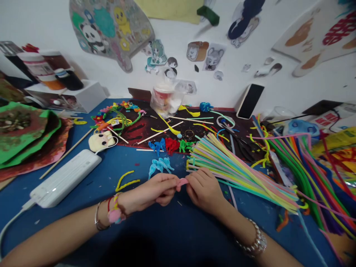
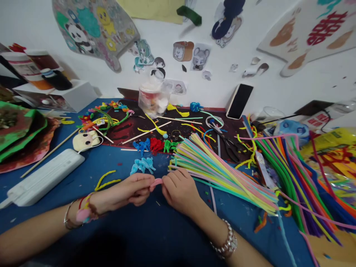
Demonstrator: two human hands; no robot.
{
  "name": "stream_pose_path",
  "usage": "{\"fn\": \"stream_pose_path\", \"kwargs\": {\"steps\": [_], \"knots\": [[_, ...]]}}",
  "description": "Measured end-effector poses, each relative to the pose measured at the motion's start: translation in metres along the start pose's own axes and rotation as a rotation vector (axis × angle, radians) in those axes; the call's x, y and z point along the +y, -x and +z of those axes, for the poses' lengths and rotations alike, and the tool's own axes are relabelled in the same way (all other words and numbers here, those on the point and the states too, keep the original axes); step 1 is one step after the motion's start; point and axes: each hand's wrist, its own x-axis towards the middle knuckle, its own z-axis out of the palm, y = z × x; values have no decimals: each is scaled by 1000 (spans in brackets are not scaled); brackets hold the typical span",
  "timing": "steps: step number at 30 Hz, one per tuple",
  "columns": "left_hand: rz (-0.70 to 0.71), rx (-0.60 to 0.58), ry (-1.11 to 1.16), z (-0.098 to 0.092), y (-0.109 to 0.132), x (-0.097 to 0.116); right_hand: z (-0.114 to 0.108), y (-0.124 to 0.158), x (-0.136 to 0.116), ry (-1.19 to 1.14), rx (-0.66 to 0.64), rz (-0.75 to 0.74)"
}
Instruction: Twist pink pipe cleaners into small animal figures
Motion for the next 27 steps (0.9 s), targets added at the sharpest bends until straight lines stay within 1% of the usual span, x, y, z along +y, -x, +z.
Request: {"fn": "stream_pose_path", "kwargs": {"steps": [2,5,7,9,13,20,22,27], "knots": [[4,-10,23,-1,-1,-3,-1,0,0,27,23,1],[20,30,34,-2,-4,-7,0,1,-3,54,40,-9],[29,51,42,-2,-5,-9,1,1,-5,41,32,-12],[17,47,69,-1,-6,-8,2,2,-6,20,19,-3],[-41,-16,130,2,-4,-3,2,3,-5,21,7,15],[-35,-135,24,1,-1,-5,-1,3,-6,-15,-75,35],[-27,-149,15,1,-1,-5,0,3,-6,-18,-84,44],[39,-65,50,0,-2,-6,1,2,-3,25,-69,65]]}}
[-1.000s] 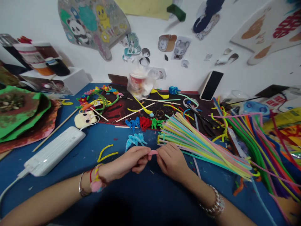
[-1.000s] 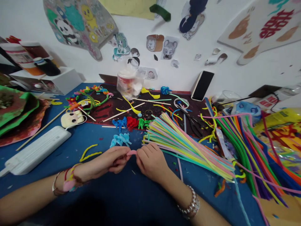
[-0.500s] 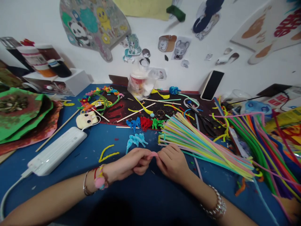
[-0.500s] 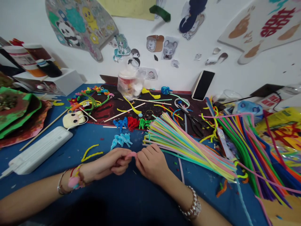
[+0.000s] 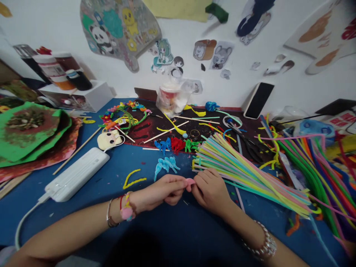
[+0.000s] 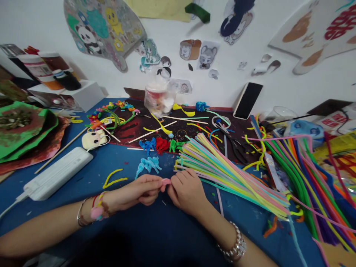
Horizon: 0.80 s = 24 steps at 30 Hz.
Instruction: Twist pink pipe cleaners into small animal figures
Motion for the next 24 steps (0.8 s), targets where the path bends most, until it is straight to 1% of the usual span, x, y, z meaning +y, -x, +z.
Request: {"fn": "stream_pose_path", "kwargs": {"steps": [2,5,9,13,16,19,24], "knots": [[18,23,10,-1,-1,-2,1,-1,0,3,3,-7],[27,22,32,-2,-1,-6,4,-1,-3,7,11,-6],[72,3,70,-3,-3,-12,6,-2,-11,10,63,55],[127,10,20,-1,-3,-13,6,-1,-12,-5,92,94],[155,59,-48,1,-3,-11,7,-1,-8,1,70,85],[173,101,-63,2,-2,-10,7,-2,-6,-7,50,82],[191,99,-74,0,-3,-13,5,-2,-9,-104,27,67]]}}
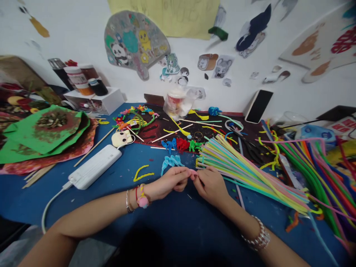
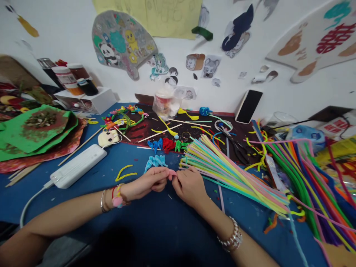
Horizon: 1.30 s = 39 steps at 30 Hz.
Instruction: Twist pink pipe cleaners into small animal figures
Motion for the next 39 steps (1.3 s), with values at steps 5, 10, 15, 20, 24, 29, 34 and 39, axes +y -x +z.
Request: {"fn": "stream_pose_path", "kwargs": {"steps": [5,10,15,20,24,29,34,39], "knots": [[7,0,17,0,0,-3,2,3,-3,-146,-66,42],[-40,37,28,1,-2,-1,2,3,-4,-187,-118,58],[-55,72,26,3,-3,3,3,3,-4,-187,-136,21],[-58,87,34,3,-3,2,3,4,-3,-172,-146,18],[-54,85,66,3,-3,2,3,4,-3,-168,-167,17],[-31,70,103,2,-3,2,3,4,-3,-164,-173,15],[-25,79,75,2,-3,3,1,4,-4,-129,-158,59],[21,130,-106,1,-4,4,1,2,-1,-97,-176,72]]}}
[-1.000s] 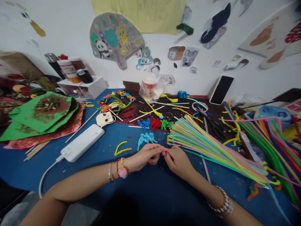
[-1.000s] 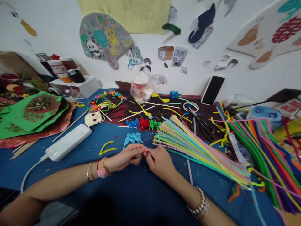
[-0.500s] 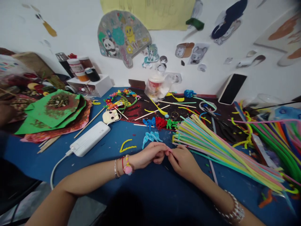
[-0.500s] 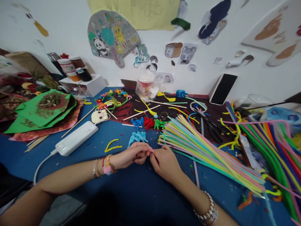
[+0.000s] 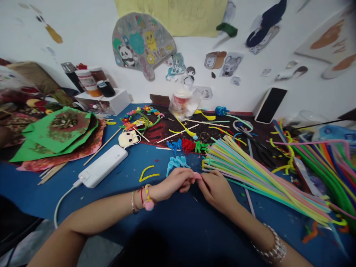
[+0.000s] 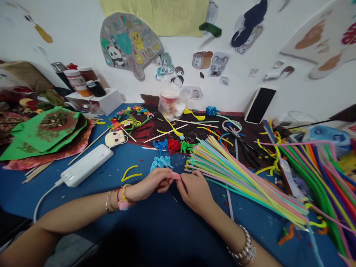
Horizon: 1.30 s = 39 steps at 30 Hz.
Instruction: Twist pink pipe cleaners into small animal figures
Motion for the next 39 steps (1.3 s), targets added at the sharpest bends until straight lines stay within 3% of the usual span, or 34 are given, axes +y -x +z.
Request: {"fn": "stream_pose_path", "kwargs": {"steps": [5,9,13,19,24,32,39], "knots": [[91,108,-310,-2,2,3,-3,-2,4,-62,-6,-4],[118,104,-299,-4,2,4,-9,-2,0,-227,-10,11],[120,81,-274,-7,-1,4,-14,-1,-4,-521,-74,142],[191,114,-254,-6,-2,5,-7,0,-1,-861,-182,298],[281,154,-297,-3,1,5,-4,-1,-2,-1051,-268,321],[216,71,-269,-11,-1,9,-2,-1,-1,-1473,-294,422],[242,21,-473,-17,-3,20,-4,-3,0,-1580,-344,406]]}}
